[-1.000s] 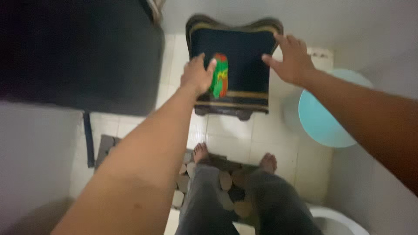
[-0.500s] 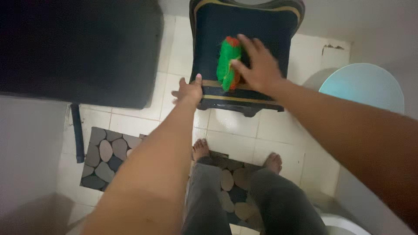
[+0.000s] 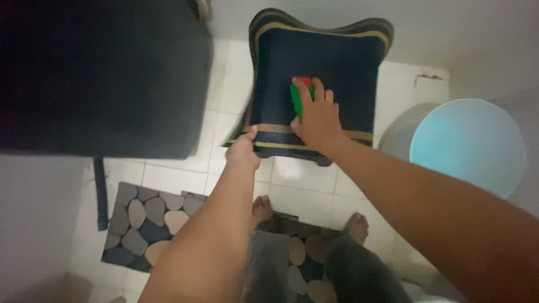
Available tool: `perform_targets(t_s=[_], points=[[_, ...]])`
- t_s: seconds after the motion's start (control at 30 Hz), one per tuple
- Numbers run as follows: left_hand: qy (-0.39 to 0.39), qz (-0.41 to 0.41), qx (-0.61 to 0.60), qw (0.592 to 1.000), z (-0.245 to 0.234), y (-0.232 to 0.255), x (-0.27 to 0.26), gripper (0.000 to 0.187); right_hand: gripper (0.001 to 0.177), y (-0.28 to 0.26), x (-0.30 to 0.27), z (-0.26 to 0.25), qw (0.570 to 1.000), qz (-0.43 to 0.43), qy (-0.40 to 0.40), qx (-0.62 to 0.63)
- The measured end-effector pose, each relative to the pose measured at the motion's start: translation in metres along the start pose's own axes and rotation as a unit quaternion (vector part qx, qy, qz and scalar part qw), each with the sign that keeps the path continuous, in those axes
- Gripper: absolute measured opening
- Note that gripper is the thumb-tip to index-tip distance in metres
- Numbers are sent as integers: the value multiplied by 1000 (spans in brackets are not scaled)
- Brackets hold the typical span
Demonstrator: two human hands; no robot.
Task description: The person prepares a bucket of soapy water by adding laundry detergent powder. They then wash two different floor mats by hand in the bucket, scrubbing them with a brush, and wringing them out.
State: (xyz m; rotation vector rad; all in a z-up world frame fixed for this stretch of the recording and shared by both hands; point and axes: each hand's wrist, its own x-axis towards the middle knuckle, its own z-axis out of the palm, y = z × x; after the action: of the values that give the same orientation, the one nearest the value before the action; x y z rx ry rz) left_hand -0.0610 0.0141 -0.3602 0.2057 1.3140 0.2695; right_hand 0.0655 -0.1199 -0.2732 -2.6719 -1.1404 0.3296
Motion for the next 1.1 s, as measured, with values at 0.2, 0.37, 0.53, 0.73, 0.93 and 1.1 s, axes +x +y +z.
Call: perform_targets(t_s=[0.2, 0.37, 0.53, 0.73, 0.93, 1.1], points=[[-54, 54, -36, 996, 6, 15, -43, 58, 94, 28, -18, -20, 994, 93, -16, 56], [-221, 54, -47, 973, 12, 29, -72, 55, 101, 55, -40, -30, 979, 163, -23, 120], [-221, 65, 11, 973, 28, 27, -99, 55, 113, 80, -41, -44, 972, 190, 52, 129], [-311, 41, -62, 948, 67, 32, -153, 54, 86, 78, -46, -80, 958, 243, 6, 149], [-419, 87, 54, 902, 118, 58, -208, 52, 88, 67, -34, -104, 892, 381, -8, 244], [-486, 151, 31, 860, 160, 82, -239, 41, 86, 65, -28, -106, 861, 430, 29, 270]])
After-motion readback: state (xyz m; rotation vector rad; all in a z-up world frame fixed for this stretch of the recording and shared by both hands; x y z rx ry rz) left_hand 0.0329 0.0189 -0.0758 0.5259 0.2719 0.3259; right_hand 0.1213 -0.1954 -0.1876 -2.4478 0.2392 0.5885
